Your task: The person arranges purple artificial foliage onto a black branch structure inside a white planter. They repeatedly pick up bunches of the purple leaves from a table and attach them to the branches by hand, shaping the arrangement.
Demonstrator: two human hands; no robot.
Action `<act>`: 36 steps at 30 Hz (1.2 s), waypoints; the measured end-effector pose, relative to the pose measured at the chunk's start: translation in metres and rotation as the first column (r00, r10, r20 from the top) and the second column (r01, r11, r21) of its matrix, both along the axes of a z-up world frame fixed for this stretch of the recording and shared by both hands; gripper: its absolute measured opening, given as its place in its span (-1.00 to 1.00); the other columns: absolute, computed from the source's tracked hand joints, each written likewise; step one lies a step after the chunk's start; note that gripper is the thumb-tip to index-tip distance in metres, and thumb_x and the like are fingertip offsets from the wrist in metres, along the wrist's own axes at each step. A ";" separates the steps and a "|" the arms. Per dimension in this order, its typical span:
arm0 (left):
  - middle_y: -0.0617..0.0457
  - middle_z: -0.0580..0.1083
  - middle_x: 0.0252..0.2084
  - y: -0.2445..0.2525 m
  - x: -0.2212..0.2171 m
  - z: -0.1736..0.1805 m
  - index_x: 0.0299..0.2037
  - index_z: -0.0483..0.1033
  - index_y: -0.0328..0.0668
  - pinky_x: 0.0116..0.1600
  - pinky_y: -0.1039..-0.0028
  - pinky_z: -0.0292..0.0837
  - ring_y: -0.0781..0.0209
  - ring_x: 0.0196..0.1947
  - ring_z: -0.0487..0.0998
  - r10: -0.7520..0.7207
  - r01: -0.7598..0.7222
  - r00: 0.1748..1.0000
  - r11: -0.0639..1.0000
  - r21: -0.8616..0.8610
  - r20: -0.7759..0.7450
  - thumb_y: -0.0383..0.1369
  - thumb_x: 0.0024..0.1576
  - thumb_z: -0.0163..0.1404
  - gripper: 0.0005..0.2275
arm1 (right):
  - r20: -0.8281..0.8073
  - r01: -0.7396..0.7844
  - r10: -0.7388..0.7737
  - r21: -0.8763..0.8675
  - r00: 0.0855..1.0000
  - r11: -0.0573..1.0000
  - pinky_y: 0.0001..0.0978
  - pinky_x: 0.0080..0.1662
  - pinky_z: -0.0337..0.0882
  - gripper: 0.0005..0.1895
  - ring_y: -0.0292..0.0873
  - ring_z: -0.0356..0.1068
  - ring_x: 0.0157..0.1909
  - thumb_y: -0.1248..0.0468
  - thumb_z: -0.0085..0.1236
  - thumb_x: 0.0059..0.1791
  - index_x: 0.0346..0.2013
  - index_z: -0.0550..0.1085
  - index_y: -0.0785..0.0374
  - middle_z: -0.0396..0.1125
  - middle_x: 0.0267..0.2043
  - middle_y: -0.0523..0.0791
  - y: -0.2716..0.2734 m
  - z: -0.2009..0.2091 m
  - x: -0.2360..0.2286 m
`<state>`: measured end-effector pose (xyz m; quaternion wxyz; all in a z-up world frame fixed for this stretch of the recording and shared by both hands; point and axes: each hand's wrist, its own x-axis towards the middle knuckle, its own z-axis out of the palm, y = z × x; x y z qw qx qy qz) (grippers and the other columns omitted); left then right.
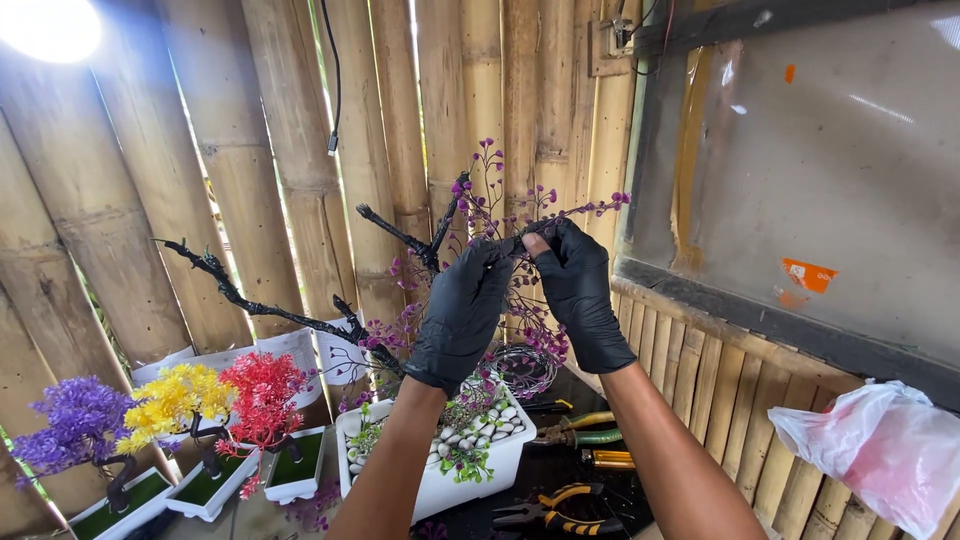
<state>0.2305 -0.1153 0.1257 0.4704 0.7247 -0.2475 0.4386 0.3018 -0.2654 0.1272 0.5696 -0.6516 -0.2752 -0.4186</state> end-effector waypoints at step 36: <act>0.09 0.71 -0.31 0.046 -0.163 -0.018 -0.14 0.66 -0.16 -0.16 0.39 0.76 0.28 -0.28 0.75 -0.011 -0.001 0.989 0.997 -0.080 -0.147 -0.27 0.09 0.20 -0.79 | 0.072 -0.016 0.027 -0.146 0.997 0.989 -0.45 -0.07 0.50 -0.90 -0.29 0.46 -0.22 0.36 0.17 0.09 -0.11 0.58 0.23 0.47 -0.26 -0.17 -0.082 0.028 -0.186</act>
